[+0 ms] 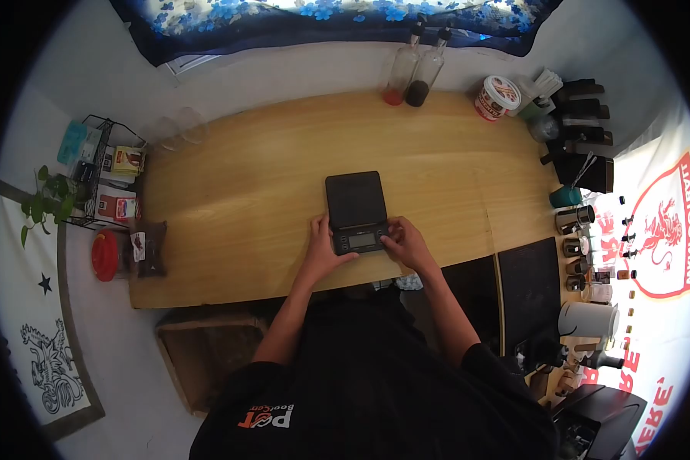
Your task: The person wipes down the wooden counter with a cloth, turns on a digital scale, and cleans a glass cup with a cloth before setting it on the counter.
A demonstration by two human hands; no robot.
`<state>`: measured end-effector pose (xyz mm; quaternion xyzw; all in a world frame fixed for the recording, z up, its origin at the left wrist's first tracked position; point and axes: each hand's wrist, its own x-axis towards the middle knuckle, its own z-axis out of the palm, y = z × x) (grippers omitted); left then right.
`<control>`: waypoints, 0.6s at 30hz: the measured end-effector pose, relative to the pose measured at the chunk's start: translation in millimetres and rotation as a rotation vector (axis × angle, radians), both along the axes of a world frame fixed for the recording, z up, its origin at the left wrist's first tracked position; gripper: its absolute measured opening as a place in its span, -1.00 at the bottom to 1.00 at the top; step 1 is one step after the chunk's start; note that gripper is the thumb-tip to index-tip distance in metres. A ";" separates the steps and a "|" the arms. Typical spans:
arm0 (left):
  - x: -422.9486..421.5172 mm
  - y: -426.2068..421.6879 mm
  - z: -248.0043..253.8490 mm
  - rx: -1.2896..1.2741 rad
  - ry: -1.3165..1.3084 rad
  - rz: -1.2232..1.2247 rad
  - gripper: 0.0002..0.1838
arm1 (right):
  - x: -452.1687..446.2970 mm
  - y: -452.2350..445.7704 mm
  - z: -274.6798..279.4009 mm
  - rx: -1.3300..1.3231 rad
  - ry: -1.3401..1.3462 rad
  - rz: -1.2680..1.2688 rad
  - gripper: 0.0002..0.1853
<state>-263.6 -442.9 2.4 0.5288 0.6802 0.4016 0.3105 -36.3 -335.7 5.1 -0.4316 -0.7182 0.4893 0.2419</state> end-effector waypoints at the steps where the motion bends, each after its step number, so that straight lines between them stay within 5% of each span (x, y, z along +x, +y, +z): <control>1: 0.6 0.2 0.6 0.002 0.019 0.004 0.32 | 1.1 -0.7 1.6 0.010 0.017 0.004 -0.56; 5: 1.5 2.1 2.2 0.089 0.022 0.030 0.09 | 5.8 -12.5 0.8 0.059 0.100 -0.040 -0.67; 7: -0.3 3.4 -1.4 -0.013 -0.208 0.132 -0.24 | 1.8 -14.9 -6.5 0.086 0.115 -0.094 -0.70; 10: 0.0 6.2 -6.2 0.124 -0.108 0.162 -0.44 | -3.0 -26.4 -5.3 0.181 0.118 -0.176 -0.71; 15: 0.7 5.0 -9.7 0.093 -0.044 0.173 -0.47 | -10.1 -48.5 0.2 0.203 0.067 -0.271 -0.63; 17: 0.0 4.0 -11.7 0.104 -0.043 0.163 -0.47 | -11.7 -59.2 -1.5 0.618 -0.188 -0.182 -0.45; 18: -0.3 2.4 -10.2 0.073 -0.130 0.172 -0.50 | -14.6 -66.4 1.2 0.619 -0.186 -0.184 -0.45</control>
